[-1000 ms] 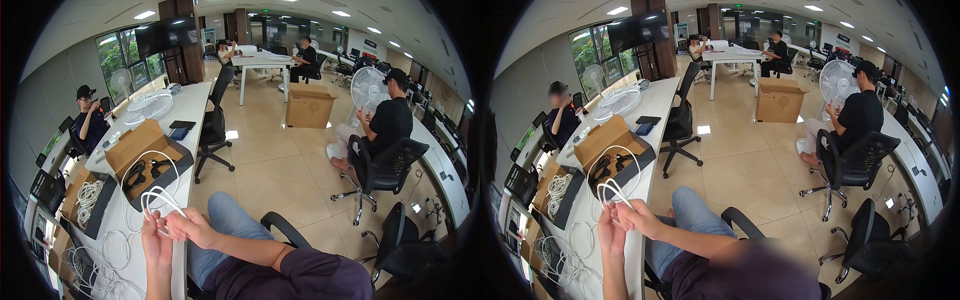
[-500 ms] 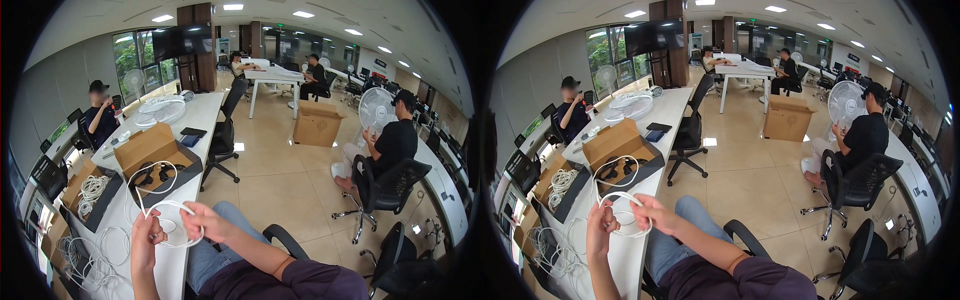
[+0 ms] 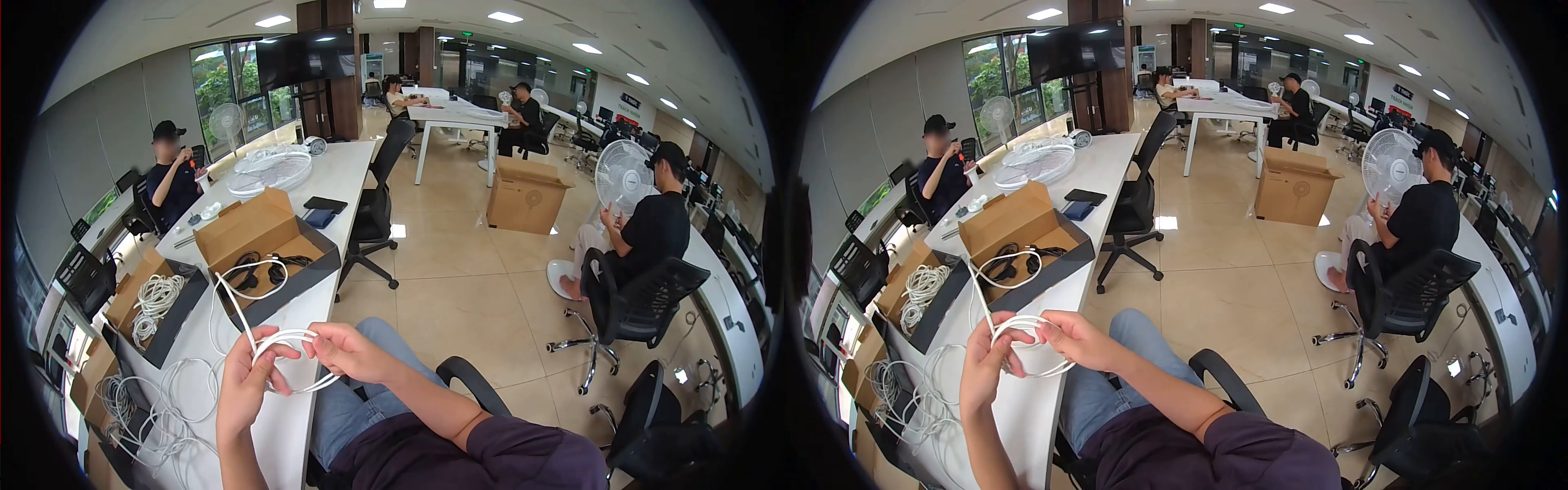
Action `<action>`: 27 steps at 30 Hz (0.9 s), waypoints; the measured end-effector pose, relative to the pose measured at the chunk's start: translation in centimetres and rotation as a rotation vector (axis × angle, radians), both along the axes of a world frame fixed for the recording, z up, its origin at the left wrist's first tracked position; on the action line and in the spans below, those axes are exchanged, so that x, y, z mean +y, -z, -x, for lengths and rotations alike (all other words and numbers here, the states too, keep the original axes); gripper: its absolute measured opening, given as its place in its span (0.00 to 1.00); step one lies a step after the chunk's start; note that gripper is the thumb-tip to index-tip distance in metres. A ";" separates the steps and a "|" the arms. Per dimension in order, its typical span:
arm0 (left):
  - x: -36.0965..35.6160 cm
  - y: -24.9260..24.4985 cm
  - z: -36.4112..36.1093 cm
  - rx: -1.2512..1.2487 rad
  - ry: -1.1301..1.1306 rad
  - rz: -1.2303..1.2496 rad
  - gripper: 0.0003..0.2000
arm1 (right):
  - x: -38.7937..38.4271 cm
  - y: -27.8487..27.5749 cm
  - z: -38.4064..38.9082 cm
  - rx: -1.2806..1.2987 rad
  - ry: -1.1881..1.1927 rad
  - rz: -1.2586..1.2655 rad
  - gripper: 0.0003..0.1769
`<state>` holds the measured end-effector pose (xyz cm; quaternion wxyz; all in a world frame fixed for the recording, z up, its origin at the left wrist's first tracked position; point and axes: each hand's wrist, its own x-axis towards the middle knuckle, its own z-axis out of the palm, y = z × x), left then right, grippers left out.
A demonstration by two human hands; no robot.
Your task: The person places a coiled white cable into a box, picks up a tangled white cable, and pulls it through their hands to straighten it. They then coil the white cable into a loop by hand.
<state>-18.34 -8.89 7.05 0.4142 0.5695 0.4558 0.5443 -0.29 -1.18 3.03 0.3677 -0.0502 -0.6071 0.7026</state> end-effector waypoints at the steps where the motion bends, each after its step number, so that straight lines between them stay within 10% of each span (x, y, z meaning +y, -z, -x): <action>1: -0.1 -0.2 0.1 0.040 0.006 0.032 0.12 | 0.2 0.5 0.2 -0.033 0.052 -0.055 0.17; 9: 0.2 1.1 2.1 0.293 0.234 -0.046 0.15 | 0.0 0.5 0.1 -0.186 0.321 -0.339 0.21; 17: 0.5 1.3 1.1 0.479 -0.075 -0.110 0.12 | 0.4 1.8 1.0 -0.206 0.394 -0.400 0.19; 27: -0.2 0.1 1.8 0.225 0.085 0.143 0.18 | 2.6 1.4 0.4 -0.028 0.437 -0.604 0.22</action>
